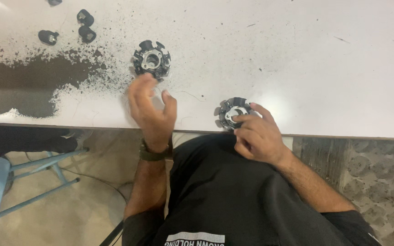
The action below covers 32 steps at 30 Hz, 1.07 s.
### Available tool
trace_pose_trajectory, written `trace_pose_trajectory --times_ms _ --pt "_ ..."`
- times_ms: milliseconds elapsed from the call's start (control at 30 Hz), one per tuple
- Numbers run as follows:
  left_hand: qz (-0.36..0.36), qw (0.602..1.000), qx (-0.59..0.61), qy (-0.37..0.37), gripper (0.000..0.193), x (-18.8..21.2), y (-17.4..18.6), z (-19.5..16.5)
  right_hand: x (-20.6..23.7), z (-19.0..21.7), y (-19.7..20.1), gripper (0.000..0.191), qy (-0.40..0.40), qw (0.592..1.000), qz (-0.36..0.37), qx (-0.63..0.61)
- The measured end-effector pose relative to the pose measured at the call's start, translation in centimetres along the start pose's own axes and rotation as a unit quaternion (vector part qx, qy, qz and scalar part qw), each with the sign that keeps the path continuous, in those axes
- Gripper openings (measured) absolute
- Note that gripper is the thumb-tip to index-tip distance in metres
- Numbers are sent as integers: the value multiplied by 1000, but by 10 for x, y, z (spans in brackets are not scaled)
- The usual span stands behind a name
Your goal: The person sits at a white workbench and assembles small black plastic components one at a time, fitting parts together by hand and using a small handheld tool on each piece. Finished assemblies are set aside on the table while more loose parts are picked up and worked on.
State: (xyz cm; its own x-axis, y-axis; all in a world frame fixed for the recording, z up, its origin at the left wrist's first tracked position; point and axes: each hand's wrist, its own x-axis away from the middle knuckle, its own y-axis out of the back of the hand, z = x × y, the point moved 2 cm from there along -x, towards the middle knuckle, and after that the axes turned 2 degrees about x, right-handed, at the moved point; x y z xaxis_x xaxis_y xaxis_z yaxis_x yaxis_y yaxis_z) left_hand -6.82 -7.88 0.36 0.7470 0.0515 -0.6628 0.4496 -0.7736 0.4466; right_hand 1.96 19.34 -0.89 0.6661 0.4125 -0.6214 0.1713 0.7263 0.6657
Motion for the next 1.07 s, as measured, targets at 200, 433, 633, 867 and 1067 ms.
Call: trace_pose_trajectory --times_ms 200,433,633,867,1067 --pt "101 960 -262 8 124 -40 5 9 -19 2 5 28 -174 983 -17 63" --pt "145 948 -278 47 116 -57 -21 13 -21 -20 43 26 -257 961 -39 92" --pt "213 968 -120 -56 111 -46 -17 -23 -15 -40 58 25 -283 953 -51 95" --pt "456 882 74 -93 106 -1 -38 -85 -14 -37 55 25 -281 952 -50 110" --pt "426 894 98 -102 105 5 -39 -85 -6 -48 51 26 -287 952 -41 100"
